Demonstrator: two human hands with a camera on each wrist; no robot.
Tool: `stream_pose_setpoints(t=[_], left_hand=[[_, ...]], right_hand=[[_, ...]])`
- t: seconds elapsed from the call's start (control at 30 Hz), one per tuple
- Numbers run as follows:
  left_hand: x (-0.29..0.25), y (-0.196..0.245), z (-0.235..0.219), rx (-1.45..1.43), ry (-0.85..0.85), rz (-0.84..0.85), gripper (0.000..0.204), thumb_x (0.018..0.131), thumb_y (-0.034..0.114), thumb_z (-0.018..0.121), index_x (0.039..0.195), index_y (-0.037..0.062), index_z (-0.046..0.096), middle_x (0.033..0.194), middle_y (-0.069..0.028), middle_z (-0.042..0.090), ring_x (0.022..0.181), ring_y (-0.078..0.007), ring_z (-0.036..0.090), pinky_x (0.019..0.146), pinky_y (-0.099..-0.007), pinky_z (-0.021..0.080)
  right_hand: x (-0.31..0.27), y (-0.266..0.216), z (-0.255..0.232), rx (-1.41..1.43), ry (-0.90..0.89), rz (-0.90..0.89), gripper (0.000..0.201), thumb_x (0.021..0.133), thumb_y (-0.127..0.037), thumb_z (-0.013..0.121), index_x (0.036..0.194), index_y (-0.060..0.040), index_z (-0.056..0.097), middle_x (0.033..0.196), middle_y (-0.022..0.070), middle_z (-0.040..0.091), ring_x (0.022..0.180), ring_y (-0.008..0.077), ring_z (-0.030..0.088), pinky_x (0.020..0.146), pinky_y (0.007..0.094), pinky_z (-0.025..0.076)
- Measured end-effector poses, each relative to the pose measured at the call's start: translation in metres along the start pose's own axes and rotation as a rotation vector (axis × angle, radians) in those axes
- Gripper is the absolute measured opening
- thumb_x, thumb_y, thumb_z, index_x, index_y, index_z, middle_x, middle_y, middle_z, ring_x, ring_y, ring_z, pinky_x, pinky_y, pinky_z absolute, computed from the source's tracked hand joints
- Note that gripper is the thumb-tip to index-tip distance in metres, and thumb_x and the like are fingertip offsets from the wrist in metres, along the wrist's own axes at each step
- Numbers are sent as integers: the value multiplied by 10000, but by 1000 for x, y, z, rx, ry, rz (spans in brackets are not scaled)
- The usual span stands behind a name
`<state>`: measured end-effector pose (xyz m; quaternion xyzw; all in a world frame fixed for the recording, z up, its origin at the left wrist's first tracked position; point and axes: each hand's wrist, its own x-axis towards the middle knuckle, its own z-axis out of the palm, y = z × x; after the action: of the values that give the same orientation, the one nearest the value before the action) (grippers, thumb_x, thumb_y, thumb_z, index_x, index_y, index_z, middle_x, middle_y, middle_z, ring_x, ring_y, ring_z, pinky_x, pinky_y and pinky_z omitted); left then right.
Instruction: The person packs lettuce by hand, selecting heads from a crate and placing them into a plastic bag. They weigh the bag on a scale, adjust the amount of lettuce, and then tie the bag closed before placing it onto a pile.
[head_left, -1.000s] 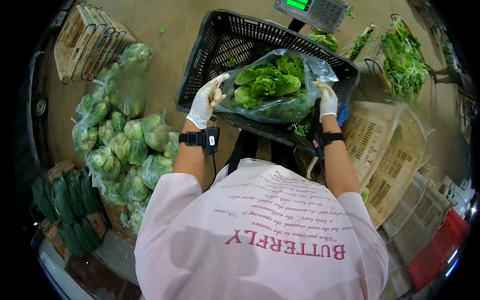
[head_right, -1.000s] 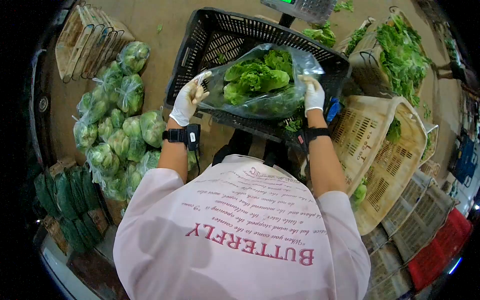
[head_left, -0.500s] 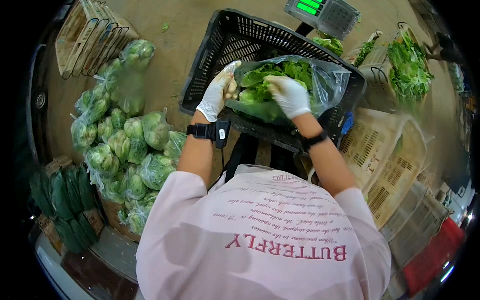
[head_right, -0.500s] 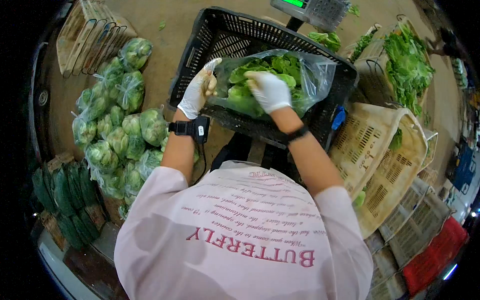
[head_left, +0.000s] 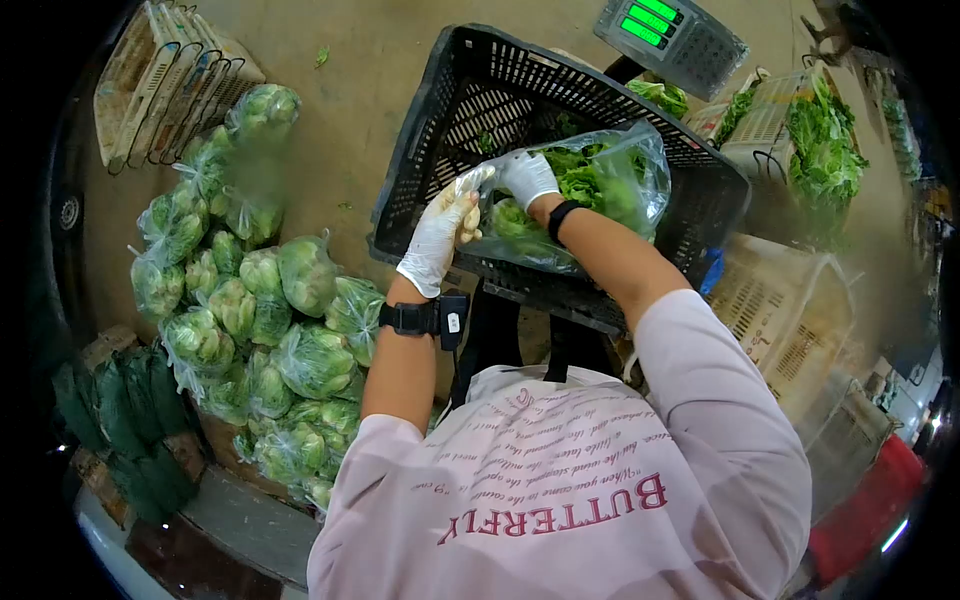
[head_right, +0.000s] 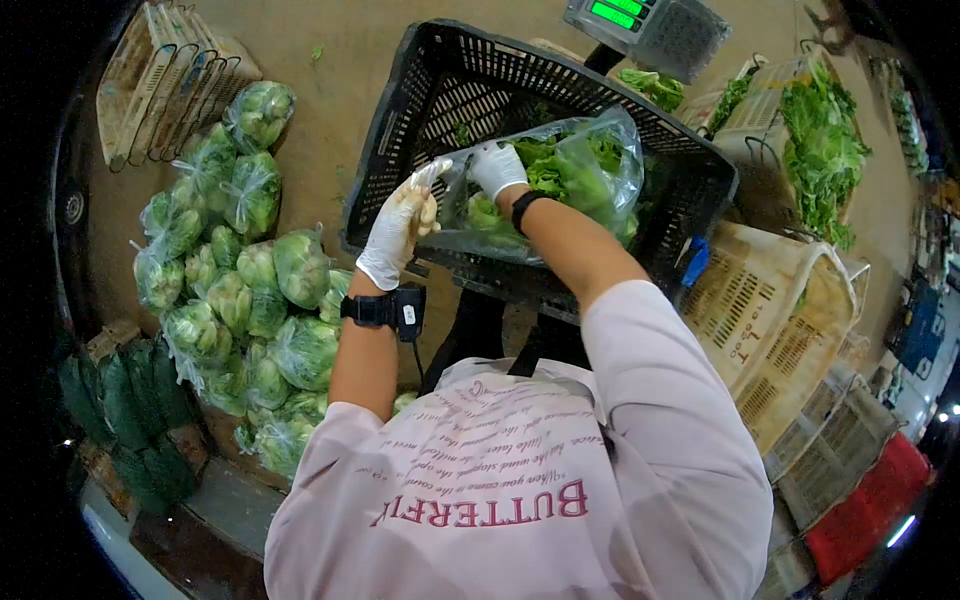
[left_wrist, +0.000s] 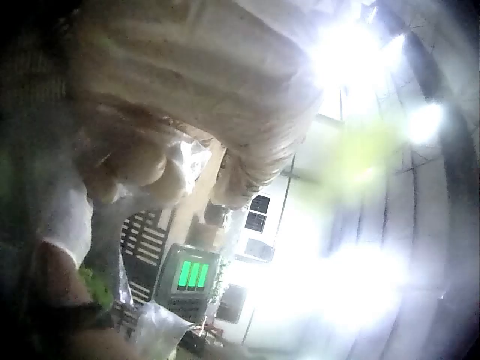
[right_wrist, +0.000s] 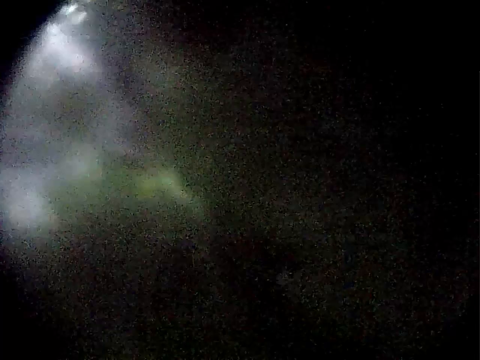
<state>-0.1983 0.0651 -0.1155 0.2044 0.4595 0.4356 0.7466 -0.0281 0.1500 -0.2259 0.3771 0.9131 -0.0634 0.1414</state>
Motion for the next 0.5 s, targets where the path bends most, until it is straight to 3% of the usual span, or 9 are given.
stream_pose_setpoints(t=[0.1, 0.23, 0.37, 0.43, 0.5], left_hand=[[1, 1, 4, -41, 17, 19, 321, 946, 214, 520, 1232, 67, 529, 587, 72, 443, 478, -30, 383, 525, -190, 399], [5, 0, 4, -57, -23, 33, 304, 945, 191, 514, 1222, 69, 548, 582, 71, 441, 474, -29, 378, 512, -187, 397], [8, -3, 2, -27, 29, 21, 306, 945, 181, 512, 1229, 75, 551, 577, 72, 435, 468, -29, 373, 495, -183, 396], [9, -3, -1, 35, -29, 44, 394, 952, 242, 495, 1295, 47, 483, 585, 61, 429, 475, -35, 382, 509, -185, 412], [9, -4, -1, 47, -31, 39, 395, 952, 243, 495, 1295, 48, 483, 581, 61, 427, 472, -36, 378, 505, -188, 411]], right_hand=[[-16, 6, -7, 77, -19, 15, 148, 797, -124, 582, 893, -64, 677, 995, 92, 618, 969, 252, 587, 762, 367, 498], [-28, 5, -12, 59, -47, -27, 140, 785, -100, 582, 880, -66, 678, 897, 90, 653, 833, 260, 648, 681, 367, 530], [-15, -7, -32, 92, -271, 70, 155, 804, -104, 573, 868, -61, 707, 916, 113, 685, 858, 262, 661, 668, 375, 524], [-5, -7, -41, 40, -336, 30, 180, 811, -133, 578, 913, -75, 716, 969, 111, 684, 887, 269, 658, 684, 374, 520], [4, 1, -54, 142, -478, 64, 228, 809, -218, 565, 910, -69, 705, 975, 141, 678, 904, 290, 654, 717, 381, 520]])
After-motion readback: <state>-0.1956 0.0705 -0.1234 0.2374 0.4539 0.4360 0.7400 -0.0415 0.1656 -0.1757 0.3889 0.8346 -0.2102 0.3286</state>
